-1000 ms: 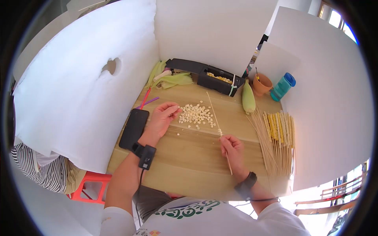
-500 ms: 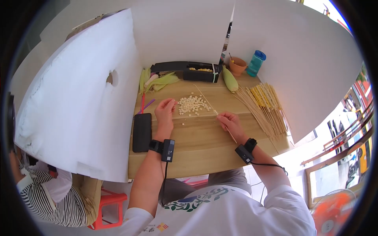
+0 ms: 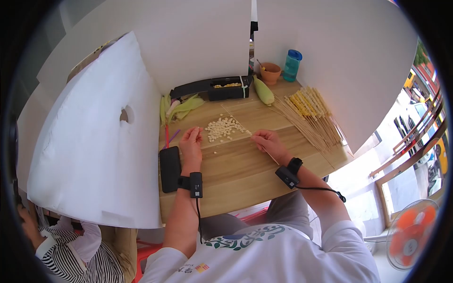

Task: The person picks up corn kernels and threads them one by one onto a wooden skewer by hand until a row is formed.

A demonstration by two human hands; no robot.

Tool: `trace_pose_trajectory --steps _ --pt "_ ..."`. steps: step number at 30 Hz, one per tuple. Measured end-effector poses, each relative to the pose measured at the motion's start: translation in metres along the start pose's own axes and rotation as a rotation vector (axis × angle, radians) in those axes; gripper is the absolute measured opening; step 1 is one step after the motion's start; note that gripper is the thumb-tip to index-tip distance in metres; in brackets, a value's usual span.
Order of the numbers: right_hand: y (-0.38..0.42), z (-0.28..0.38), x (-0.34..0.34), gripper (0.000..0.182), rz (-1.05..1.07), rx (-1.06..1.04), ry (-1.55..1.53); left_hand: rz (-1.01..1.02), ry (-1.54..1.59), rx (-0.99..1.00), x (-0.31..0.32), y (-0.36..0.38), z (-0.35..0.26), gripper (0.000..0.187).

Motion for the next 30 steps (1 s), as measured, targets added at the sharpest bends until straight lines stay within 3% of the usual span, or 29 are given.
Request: trace_pose_trajectory --steps 17,30 --pt "0.003 0.0 -0.001 0.014 0.197 -0.062 -0.185 0.016 -0.187 -0.014 0.008 0.007 -0.005 0.013" --pt "-0.009 -0.006 0.005 0.013 0.363 0.019 -0.21 -0.022 -0.286 0.027 0.014 0.015 -0.002 0.012"
Point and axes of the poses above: each hand's wrist, its own y-axis away from the middle knuckle, its own x-axis out of the palm, z = x × y, the point moved 8 cm from there along -y, towards the middle knuckle, and after that the axes turned 10 degrees about -x, right-handed, at the moved point
